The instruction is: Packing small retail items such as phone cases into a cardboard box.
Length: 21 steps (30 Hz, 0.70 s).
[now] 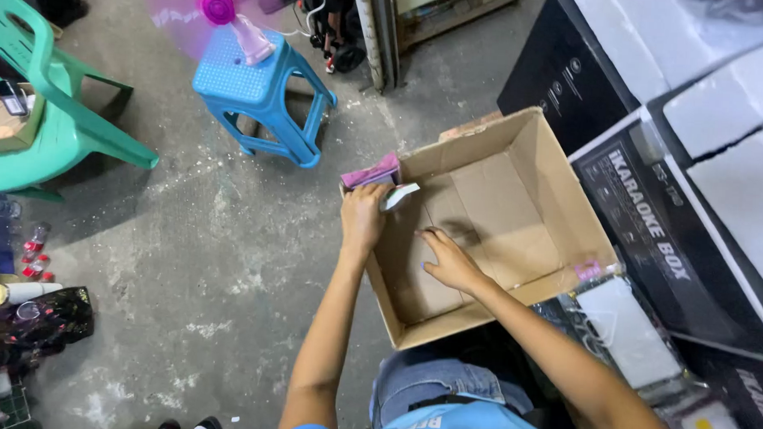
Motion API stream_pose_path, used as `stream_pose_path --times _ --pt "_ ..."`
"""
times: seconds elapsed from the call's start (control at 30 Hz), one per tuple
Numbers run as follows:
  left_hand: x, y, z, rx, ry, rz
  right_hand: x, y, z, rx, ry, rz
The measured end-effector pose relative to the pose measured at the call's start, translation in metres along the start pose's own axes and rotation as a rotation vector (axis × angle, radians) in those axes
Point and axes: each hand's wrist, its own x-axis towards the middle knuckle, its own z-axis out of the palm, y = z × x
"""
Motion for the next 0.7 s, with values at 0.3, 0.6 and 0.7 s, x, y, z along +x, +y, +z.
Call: stream_pose_path --times 0.3,0.6,0.7 --pt "-0.006 -0.012 0.022 0.121 0.179 -0.084 0.074 0.056 0.035 -0.129 -0.085 0.185" --pt "-0.007 -0.022 0.040 0.198 0.154 -0.146 0.094 0.022 0.039 -0.180 -0.240 0.153" --pt "-0.009 -0.018 0.033 0.212 0.129 -0.162 0.093 0.045 0.052 -0.138 -0.153 0.095"
